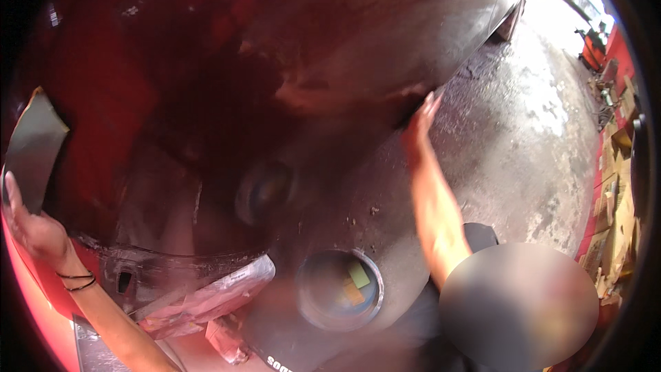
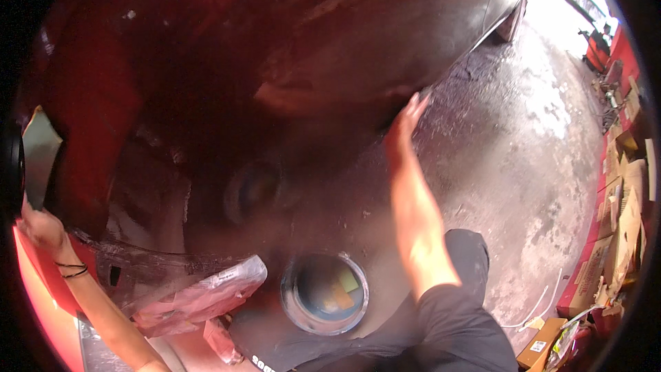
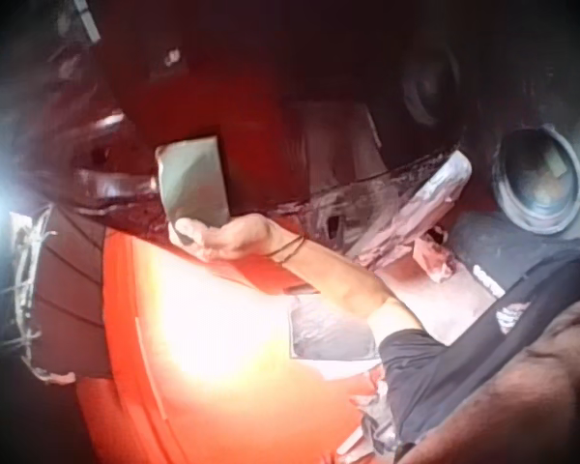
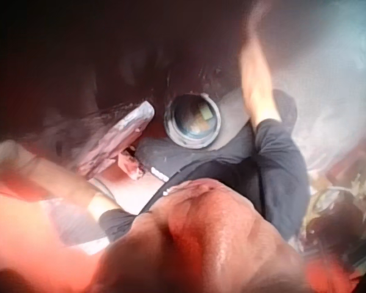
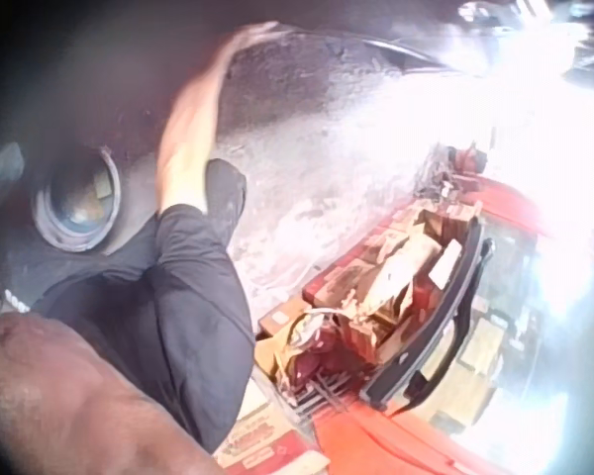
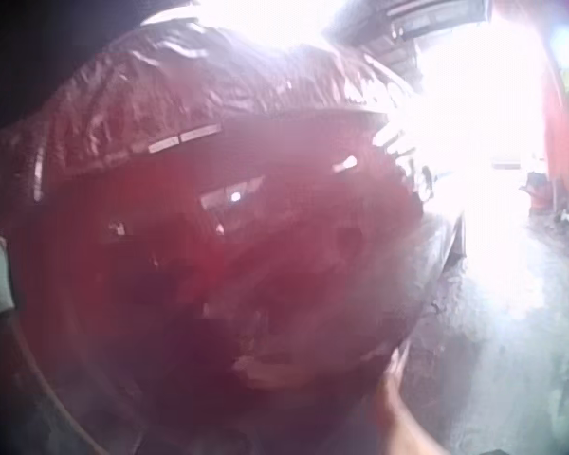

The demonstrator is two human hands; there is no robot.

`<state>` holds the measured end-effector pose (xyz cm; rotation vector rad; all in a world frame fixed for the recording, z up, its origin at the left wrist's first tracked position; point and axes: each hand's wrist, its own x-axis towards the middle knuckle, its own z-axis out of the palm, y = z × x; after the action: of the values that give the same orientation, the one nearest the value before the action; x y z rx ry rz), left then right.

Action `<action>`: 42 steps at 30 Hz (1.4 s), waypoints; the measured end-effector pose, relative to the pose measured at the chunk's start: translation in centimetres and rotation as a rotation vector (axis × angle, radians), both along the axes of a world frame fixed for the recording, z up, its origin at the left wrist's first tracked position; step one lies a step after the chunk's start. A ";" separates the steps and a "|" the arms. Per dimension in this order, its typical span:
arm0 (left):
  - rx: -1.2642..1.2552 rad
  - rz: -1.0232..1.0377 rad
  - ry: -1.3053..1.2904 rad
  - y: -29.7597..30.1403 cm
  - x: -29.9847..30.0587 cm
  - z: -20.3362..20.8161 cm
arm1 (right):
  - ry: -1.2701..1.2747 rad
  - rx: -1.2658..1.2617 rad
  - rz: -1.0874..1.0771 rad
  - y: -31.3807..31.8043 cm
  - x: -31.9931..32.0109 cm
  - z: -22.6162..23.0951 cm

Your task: The person sands a maroon car bumper using a sanding block and water. They repeatedly dip the sanding block into a bucket of water and rub it against the bumper surface to smooth it.

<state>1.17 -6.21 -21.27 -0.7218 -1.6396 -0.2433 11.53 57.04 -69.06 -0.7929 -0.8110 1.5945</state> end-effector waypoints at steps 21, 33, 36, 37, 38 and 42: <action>0.034 -0.618 -0.019 10.9 5.5 -1.5 | -1.184 0.394 1.414 -33.2 21.0 -6.4; 0.131 -0.767 0.117 11.4 3.5 -2.5 | -1.891 1.286 1.692 -38.9 24.2 -17.5; 0.136 -0.766 0.111 11.8 3.5 -2.5 | -1.863 1.367 1.790 -36.7 24.0 -18.6; 0.118 -0.772 0.092 11.9 3.4 -3.1 | -1.854 1.390 1.823 -36.0 24.1 -18.8; 0.090 -0.770 0.093 11.6 3.8 -2.8 | -1.873 1.199 1.735 -36.3 23.8 -17.8; 0.069 -0.735 0.008 11.5 4.8 -2.1 | -1.765 1.390 1.984 -34.2 23.4 -15.3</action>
<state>5.97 5.33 -23.37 -1.2489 -1.2909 -0.8124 34.93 22.83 -84.36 -0.1579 2.1914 -0.1504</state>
